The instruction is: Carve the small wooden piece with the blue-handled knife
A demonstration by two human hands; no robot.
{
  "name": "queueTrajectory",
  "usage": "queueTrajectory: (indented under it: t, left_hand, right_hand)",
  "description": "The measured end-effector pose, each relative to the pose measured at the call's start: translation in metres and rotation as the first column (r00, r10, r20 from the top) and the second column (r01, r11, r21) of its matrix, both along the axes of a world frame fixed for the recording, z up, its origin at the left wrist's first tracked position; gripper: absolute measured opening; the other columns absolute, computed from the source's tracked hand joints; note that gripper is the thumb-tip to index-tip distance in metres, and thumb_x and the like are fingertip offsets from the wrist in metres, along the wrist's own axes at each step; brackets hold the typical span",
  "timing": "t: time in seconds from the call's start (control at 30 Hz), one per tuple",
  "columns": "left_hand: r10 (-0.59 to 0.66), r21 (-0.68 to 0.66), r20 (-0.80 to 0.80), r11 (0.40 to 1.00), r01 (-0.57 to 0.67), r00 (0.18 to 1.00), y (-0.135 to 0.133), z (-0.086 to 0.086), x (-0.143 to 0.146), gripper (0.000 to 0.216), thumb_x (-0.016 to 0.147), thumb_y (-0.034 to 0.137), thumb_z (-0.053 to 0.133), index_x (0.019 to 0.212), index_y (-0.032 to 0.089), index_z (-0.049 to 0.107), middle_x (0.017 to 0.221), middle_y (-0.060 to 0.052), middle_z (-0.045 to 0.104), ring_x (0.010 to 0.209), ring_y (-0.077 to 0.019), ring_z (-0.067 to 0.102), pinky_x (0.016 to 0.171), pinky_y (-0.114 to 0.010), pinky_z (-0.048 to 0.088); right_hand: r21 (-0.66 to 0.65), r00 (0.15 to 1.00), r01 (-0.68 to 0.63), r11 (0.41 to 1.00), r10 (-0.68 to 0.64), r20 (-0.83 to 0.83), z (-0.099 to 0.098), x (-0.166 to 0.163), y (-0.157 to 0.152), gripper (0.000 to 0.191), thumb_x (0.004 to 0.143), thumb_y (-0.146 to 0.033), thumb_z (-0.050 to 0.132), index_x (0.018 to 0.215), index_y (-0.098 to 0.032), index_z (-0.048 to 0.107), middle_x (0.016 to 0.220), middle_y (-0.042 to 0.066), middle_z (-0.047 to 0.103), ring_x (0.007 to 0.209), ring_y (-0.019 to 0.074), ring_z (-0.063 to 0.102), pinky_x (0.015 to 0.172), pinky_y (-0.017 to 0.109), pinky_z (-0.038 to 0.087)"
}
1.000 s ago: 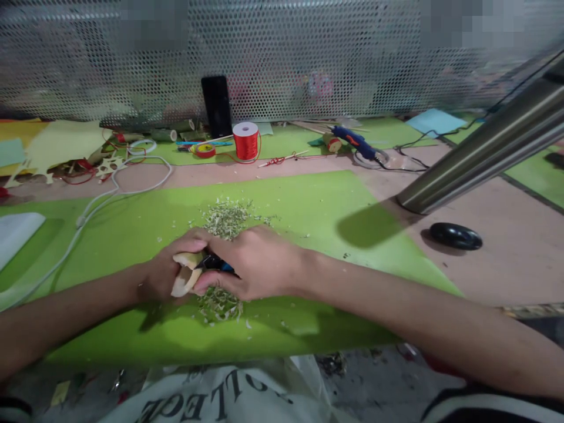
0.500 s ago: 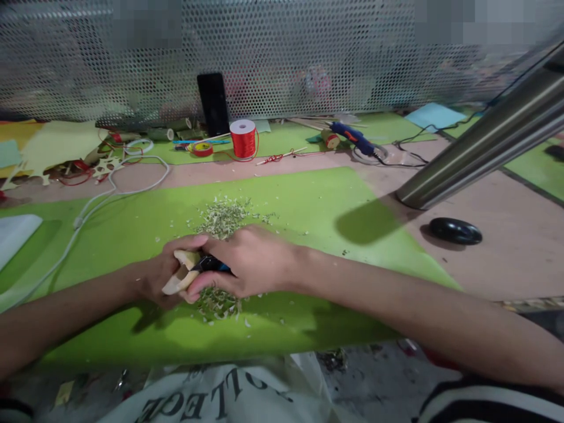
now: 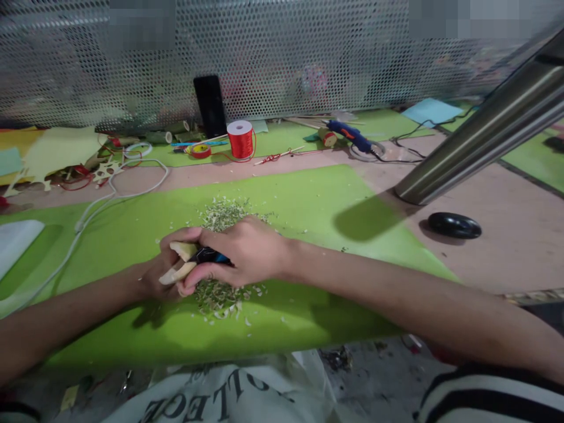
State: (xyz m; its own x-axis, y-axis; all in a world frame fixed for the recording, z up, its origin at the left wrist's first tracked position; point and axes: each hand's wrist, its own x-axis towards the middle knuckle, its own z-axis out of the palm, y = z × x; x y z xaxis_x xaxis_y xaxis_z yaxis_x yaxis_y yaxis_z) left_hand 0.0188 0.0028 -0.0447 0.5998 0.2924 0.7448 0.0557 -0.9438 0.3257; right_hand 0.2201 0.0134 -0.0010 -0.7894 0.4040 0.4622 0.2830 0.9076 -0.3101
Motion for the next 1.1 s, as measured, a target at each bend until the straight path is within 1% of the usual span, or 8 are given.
queueTrajectory:
  t: [0.13,0.27,0.4,0.47,0.57,0.77,0.97,1.1]
  left_hand:
    - [0.008,0.037,0.012,0.999,-0.008,1.0,0.001,0.0044,0.0006,0.057,0.092,0.053,0.045,0.141,0.028,0.032,0.086,-0.003,0.056,0.076,-0.0217,0.058,0.078,-0.04,0.055]
    - [0.027,-0.024,0.04,0.999,-0.026,0.999,0.0023,0.0062,0.0005,0.072,0.09,0.065,0.038,0.147,0.022,0.025,0.102,-0.009,0.057,0.087,-0.0232,0.059,0.078,-0.041,0.054]
    - [0.052,-0.024,0.012,0.998,-0.051,0.999,0.0003,0.0081,0.0013,0.07,0.092,0.064,0.035,0.145,0.019,0.029,0.109,-0.011,0.055,0.098,-0.0245,0.058,0.086,-0.042,0.052]
    - [0.04,-0.042,0.006,0.998,-0.039,0.999,-0.001,0.008,0.002,0.067,0.094,0.062,0.032,0.145,0.018,0.028,0.107,-0.01,0.055,0.095,-0.0224,0.057,0.089,-0.039,0.051]
    - [-0.011,-0.086,0.011,0.996,0.012,1.0,-0.0012,0.0066,0.0018,0.058,0.095,0.06,0.031,0.14,0.024,0.032,0.1,-0.006,0.054,0.091,-0.0207,0.057,0.093,-0.037,0.05]
    - [-0.076,-0.061,-0.078,0.996,0.071,0.994,0.0013,0.0071,-0.0041,0.055,0.096,0.056,0.03,0.14,0.024,0.029,0.118,-0.011,0.049,0.102,-0.0237,0.057,0.104,-0.041,0.047]
    - [-0.15,-0.252,-0.072,0.959,0.128,0.986,-0.0011,0.0034,-0.0016,0.062,0.096,0.057,0.028,0.147,0.025,0.017,0.114,-0.011,0.052,0.097,-0.0231,0.06,0.09,-0.041,0.056]
    - [-0.146,-0.253,-0.039,0.959,0.131,0.989,-0.0019,0.004,0.0015,0.063,0.097,0.056,0.026,0.148,0.021,0.016,0.109,-0.01,0.052,0.096,-0.0218,0.059,0.093,-0.04,0.055]
  right_hand:
    - [0.055,0.999,-0.02,0.998,0.022,-0.049,-0.002,0.0011,0.0006,0.056,0.092,-0.067,0.038,0.08,-0.016,0.059,0.049,-0.003,0.053,0.042,0.0096,0.046,0.044,0.024,0.024]
    - [0.134,0.999,0.015,0.991,-0.008,-0.05,-0.004,0.0011,0.0007,0.055,0.092,-0.067,0.039,0.081,-0.016,0.059,0.05,-0.002,0.055,0.041,0.0099,0.045,0.045,0.025,0.023]
    - [0.122,0.999,0.047,0.991,-0.048,0.004,-0.0036,0.0013,0.001,0.058,0.092,-0.068,0.035,0.08,-0.017,0.059,0.049,-0.002,0.055,0.041,0.0105,0.047,0.045,0.025,0.023]
    - [0.103,0.999,0.05,0.993,-0.052,0.017,-0.0034,0.0016,0.0015,0.059,0.092,-0.069,0.033,0.08,-0.017,0.059,0.05,-0.002,0.055,0.041,0.0105,0.047,0.045,0.025,0.024]
    - [0.094,0.999,0.034,0.995,-0.034,-0.003,-0.0037,0.0018,0.0025,0.059,0.093,-0.068,0.033,0.082,-0.017,0.059,0.05,-0.002,0.056,0.042,0.0104,0.048,0.045,0.025,0.025]
    - [0.142,0.999,0.031,0.989,-0.032,0.006,-0.0029,0.0012,0.0023,0.062,0.091,-0.072,0.03,0.084,-0.017,0.06,0.048,-0.003,0.054,0.04,0.01,0.044,0.044,0.025,0.023]
    - [0.168,0.998,0.05,0.985,-0.054,0.015,-0.0031,0.0006,0.0012,0.065,0.09,-0.074,0.03,0.071,-0.018,0.058,0.044,-0.004,0.048,0.038,0.009,0.04,0.044,0.026,0.022]
    - [0.206,0.999,0.052,0.977,-0.051,-0.013,-0.0067,0.0007,0.0025,0.064,0.09,-0.073,0.032,0.068,-0.018,0.057,0.045,-0.003,0.05,0.038,0.0094,0.041,0.044,0.027,0.022]
